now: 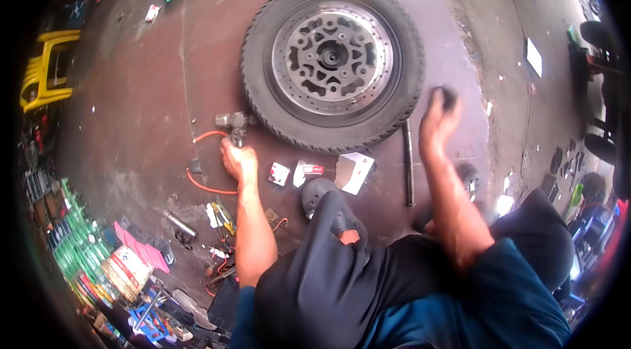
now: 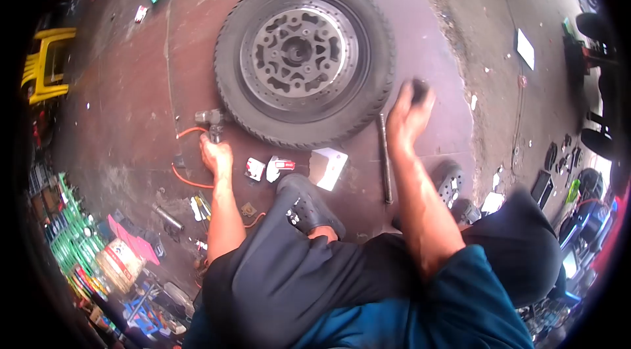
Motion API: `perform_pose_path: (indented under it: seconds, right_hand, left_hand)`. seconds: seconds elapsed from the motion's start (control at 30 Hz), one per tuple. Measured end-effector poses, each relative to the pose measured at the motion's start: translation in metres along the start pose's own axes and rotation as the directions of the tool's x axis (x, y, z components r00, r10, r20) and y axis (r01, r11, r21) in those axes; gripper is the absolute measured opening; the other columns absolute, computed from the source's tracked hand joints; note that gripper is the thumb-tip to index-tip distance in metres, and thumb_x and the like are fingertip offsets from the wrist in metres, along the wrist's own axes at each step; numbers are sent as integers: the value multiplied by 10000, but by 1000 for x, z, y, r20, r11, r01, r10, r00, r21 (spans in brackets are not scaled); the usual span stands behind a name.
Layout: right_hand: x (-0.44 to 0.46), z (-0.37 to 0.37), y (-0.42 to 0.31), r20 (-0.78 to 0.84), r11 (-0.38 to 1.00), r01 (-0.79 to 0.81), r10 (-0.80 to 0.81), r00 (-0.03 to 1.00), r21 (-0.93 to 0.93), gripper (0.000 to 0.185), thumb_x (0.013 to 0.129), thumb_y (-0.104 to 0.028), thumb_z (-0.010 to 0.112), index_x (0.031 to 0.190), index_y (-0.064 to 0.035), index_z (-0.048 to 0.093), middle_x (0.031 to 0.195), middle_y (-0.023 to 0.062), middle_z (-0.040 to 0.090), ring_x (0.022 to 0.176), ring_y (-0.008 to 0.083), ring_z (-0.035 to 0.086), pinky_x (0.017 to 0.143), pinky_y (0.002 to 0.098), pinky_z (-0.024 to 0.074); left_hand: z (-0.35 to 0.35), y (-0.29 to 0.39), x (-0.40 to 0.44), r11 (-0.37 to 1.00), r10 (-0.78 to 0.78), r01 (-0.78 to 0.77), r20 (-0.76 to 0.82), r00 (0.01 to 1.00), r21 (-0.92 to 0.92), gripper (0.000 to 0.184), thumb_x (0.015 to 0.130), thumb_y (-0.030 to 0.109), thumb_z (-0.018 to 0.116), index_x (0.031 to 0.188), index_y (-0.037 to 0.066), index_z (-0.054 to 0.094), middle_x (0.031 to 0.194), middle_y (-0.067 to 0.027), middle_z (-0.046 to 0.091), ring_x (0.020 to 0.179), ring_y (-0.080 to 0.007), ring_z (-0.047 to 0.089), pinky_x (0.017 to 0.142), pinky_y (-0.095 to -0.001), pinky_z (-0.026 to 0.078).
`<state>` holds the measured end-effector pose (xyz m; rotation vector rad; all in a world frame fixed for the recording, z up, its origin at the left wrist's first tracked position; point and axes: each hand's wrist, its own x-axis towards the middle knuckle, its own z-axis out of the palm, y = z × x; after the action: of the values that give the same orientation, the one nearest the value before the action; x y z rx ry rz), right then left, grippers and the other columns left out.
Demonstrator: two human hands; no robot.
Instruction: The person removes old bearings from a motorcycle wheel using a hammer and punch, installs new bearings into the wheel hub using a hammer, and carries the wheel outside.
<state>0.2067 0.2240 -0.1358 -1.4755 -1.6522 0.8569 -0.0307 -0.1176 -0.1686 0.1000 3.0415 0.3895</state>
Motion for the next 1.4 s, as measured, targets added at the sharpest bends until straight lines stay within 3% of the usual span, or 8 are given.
perform_pose_path:
  seconds: [0.1,0.33,0.5,0.67,0.77,1.13,1.27,1.4]
  right_hand:
    - [-60,-45,14,115,886,-106,175,978,-451,371,867,-297,724,1142,-72,617,1006,100,580,925,266,581,831,411,481]
    - [-29,-31,1,79,994,49,-41,996,-102,274,906,-170,703,1120,-18,621,984,94,586,881,220,586,813,335,473]
    - [-20,-14,-20,53,985,13,-22,998,171,255,924,-174,693,1119,-24,624,993,76,585,922,185,582,818,311,467]
    - [-35,-28,-5,23,993,-110,110,994,32,291,916,-201,701,1140,-34,620,1074,93,600,972,202,579,850,339,462]
    - [-39,-4,-26,55,964,255,-251,966,-79,398,858,-193,744,1202,-58,595,1212,137,555,1171,332,502,998,435,401]
    - [-41,34,-52,223,872,419,-369,902,-254,524,762,-325,782,1211,-121,605,1288,79,548,1268,291,452,1068,472,277]
    - [-41,34,-54,221,869,424,-375,900,-255,500,765,-323,778,1192,-119,613,1275,69,553,1259,289,458,1068,466,274]
    - [-38,36,-53,224,862,435,-384,896,-261,501,764,-325,776,1190,-117,613,1267,68,556,1254,292,463,1066,467,275]
  left_hand:
    - [-11,3,8,966,-184,202,120,976,-160,394,749,51,684,1113,-27,552,848,-178,634,781,-366,659,759,-475,517]
    - [-118,62,-12,508,-26,404,456,890,-761,244,801,3,728,999,33,590,674,-21,568,509,-125,562,479,-290,500]
    - [-190,162,-2,236,259,116,178,949,-965,138,868,55,697,937,38,578,670,-44,575,474,-157,550,450,-327,498]
    - [-256,226,32,-184,672,-41,-156,724,-982,186,970,175,545,813,76,538,723,-36,477,670,-150,514,665,-360,459]
    - [-237,257,33,-282,584,-136,-282,761,-950,186,910,197,572,770,78,544,710,-42,519,641,-166,531,649,-380,450]
    - [-154,293,8,-271,464,-400,-483,742,-875,156,844,64,574,725,62,474,632,-71,531,517,-170,554,490,-337,521]
    - [-105,289,6,101,549,-715,-561,620,-691,87,834,12,575,836,36,492,664,-90,563,517,-180,570,509,-339,543]
    - [-133,302,7,-159,497,-479,-490,717,-863,128,837,12,577,924,18,483,668,-86,563,518,-182,569,513,-332,545]
